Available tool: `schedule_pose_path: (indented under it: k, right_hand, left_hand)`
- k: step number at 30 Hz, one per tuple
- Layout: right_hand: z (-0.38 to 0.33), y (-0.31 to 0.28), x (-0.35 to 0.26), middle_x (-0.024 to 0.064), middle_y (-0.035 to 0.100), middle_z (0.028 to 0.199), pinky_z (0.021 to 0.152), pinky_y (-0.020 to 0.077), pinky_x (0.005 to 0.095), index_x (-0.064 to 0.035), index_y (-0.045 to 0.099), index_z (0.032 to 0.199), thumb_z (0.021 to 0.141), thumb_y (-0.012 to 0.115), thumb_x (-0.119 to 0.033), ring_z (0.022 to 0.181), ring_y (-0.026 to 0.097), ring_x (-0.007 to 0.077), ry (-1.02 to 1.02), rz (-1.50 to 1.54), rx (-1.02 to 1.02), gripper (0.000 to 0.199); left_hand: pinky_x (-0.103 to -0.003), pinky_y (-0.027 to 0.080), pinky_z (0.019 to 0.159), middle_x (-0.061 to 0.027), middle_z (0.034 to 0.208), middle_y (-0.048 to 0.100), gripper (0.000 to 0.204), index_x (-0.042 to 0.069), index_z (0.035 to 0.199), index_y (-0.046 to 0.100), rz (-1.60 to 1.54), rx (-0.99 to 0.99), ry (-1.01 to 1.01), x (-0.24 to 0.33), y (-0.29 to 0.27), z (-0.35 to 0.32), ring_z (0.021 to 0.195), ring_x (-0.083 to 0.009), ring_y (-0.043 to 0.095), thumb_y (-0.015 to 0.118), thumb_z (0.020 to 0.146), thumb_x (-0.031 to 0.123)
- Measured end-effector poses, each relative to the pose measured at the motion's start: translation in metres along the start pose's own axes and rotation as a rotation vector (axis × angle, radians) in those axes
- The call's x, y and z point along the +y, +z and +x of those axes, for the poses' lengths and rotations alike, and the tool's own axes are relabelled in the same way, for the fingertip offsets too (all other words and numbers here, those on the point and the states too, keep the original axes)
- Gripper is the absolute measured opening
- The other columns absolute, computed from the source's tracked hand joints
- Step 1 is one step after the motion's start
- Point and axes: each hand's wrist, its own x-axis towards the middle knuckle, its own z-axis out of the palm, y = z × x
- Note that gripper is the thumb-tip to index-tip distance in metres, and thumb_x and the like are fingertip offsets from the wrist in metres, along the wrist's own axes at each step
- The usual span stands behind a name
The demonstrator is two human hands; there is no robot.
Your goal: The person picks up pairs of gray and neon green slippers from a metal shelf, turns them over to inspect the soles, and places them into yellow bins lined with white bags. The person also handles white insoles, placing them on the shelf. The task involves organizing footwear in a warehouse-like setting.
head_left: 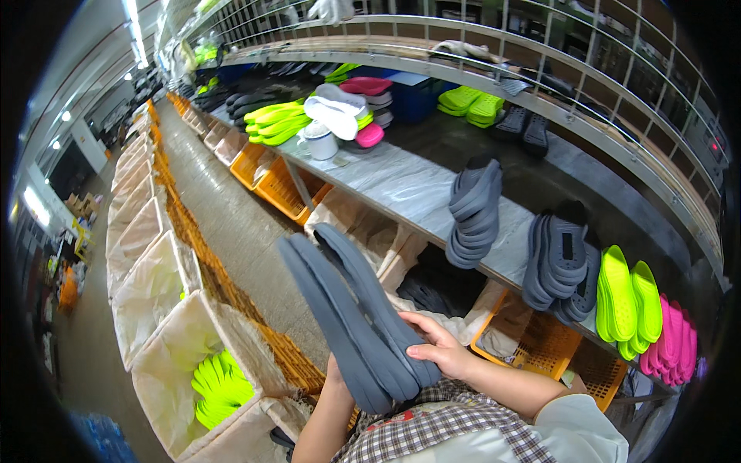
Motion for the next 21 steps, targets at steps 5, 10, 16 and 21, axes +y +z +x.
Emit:
schedule_pose_path:
  k: [5,10,16,21]
  right_hand:
    - [-0.010,-0.010,0.001,0.0119,0.032,0.143,0.109,0.0221,0.0347,-0.0023,0.031,0.139,0.086,0.060,-0.014,0.133,0.027,0.0223,-0.007,0.001,0.000,0.062]
    - [-0.018,-0.018,-0.014,0.0107,0.033,0.142,0.108,0.0229,0.0356,-0.0046,0.033,0.139,0.085,0.059,-0.015,0.132,0.030,0.0221,0.151,-0.026,0.111,0.061]
    - [-0.062,-0.117,-0.102,0.0079,0.048,0.126,0.098,0.0380,0.0339,-0.0063,0.047,0.126,0.081,0.064,-0.014,0.114,0.045,0.0199,-0.427,-0.576,0.780,0.048]
    - [-0.086,-0.253,-0.157,0.0245,0.041,0.133,0.102,0.0325,0.0359,0.0078,0.030,0.135,0.082,0.062,-0.023,0.123,0.041,0.0291,0.001,-0.807,1.462,0.069]
  left_hand:
    - [-0.039,0.053,0.082,-0.0147,0.110,0.061,0.040,-0.002,0.118,0.053,0.146,0.007,-0.064,-0.010,-0.006,0.016,0.097,-0.0264,0.061,0.051,0.091,0.028]
    - [-0.040,0.053,0.083,-0.0144,0.109,0.061,0.039,-0.002,0.118,0.052,0.090,0.050,-0.143,-0.017,-0.012,0.017,0.096,-0.0268,0.062,0.052,0.091,0.025]
    - [-0.039,0.051,0.087,-0.0147,0.112,0.059,0.041,-0.002,0.120,0.050,0.101,0.053,-0.175,-0.021,0.003,0.028,0.100,-0.0266,0.060,0.051,0.091,0.027]
    - [-0.038,0.049,0.090,-0.0150,0.114,0.057,0.042,-0.001,0.121,0.049,0.115,0.056,-0.161,-0.020,0.002,0.031,0.102,-0.0264,0.058,0.050,0.092,0.028]
